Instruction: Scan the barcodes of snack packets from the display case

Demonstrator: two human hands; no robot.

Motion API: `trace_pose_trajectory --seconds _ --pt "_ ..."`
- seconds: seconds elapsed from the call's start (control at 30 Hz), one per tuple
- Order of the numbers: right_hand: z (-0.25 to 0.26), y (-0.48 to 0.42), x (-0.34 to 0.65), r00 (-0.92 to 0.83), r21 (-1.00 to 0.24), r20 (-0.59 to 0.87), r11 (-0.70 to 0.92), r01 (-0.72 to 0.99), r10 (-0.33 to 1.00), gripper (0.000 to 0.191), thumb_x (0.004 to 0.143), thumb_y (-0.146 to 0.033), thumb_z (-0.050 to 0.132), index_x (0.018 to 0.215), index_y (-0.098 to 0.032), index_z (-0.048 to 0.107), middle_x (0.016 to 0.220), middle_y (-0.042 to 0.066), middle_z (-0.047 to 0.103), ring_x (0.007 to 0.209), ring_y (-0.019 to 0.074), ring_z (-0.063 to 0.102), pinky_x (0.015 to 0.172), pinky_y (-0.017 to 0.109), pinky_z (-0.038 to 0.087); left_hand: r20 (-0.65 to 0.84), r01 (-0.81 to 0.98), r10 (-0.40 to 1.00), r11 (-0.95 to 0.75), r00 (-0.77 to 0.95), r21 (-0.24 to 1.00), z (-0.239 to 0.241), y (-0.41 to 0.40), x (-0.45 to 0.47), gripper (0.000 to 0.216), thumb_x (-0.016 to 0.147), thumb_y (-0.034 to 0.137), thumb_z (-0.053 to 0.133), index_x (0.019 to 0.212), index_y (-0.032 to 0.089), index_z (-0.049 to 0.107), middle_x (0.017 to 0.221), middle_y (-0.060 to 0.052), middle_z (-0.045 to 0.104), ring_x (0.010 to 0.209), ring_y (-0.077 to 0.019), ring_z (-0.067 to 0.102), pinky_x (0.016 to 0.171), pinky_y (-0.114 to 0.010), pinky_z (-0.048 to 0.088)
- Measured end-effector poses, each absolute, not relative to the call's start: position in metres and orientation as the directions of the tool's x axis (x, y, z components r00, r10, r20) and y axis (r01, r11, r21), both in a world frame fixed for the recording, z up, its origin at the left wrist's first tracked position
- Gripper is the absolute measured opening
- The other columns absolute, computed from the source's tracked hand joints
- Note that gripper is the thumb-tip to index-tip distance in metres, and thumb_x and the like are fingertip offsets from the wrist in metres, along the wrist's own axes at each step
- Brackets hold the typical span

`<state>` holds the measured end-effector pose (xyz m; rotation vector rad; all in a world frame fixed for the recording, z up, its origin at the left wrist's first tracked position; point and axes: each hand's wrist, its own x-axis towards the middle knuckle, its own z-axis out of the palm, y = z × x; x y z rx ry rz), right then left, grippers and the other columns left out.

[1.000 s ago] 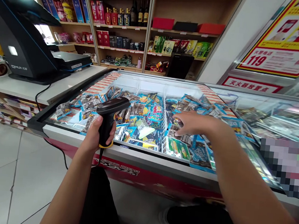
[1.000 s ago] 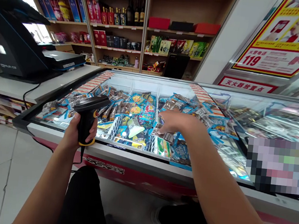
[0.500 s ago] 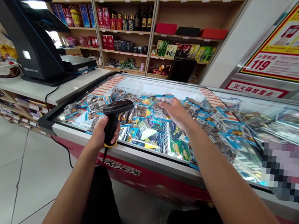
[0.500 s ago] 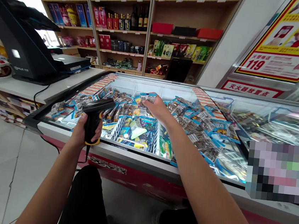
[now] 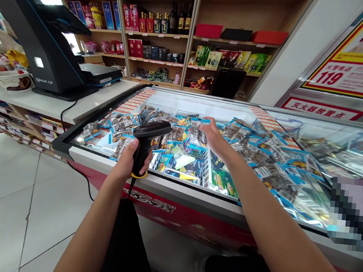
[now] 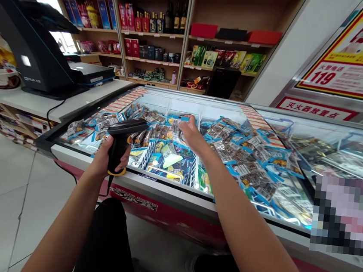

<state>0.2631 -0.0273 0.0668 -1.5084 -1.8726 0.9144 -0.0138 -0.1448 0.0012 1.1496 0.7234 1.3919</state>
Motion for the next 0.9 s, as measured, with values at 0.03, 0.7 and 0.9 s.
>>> trace_pose_trajectory --seconds 0.03,0.7,0.9 --pt "0.068 -0.029 0.262 -0.178 -0.791 -0.05 0.07 0.608 0.983 0.085 0.108 -0.058 0.052 0.181 -0.021 0.03 0.162 0.025 0.065 0.147 0.0451 0.066 0.115 0.057 0.059 0.231 -0.371 0.967 -0.177 0.107 0.912 0.001 -0.144 -0.014 0.074 0.09 0.09 0.071 0.11 0.019 0.067 0.058 0.007 0.057 0.031 -0.0081 0.039 0.033 -0.022 0.027" --pt "0.041 -0.03 0.263 -0.536 -0.48 -0.05 0.451 0.753 0.842 0.073 0.113 -0.07 0.053 0.171 -0.026 0.059 0.177 0.018 0.054 0.16 0.0422 0.056 0.126 0.053 0.051 0.231 -0.398 0.968 -0.175 0.097 0.901 0.002 -0.145 -0.015 0.074 0.086 0.088 0.078 0.109 0.018 0.069 0.059 0.006 0.059 0.031 -0.0091 0.042 0.034 -0.023 0.026" --pt "0.049 -0.036 0.255 -0.635 -0.588 -0.053 0.49 0.644 0.771 0.095 0.107 -0.087 0.049 0.183 -0.031 0.04 0.192 0.009 0.034 0.174 0.0384 0.038 0.139 0.056 0.038 0.222 -0.365 0.972 -0.18 0.078 0.913 0.002 -0.147 -0.016 0.073 0.089 0.088 0.075 0.111 0.018 0.068 0.059 0.006 0.058 0.031 -0.0081 0.04 0.035 -0.022 0.027"
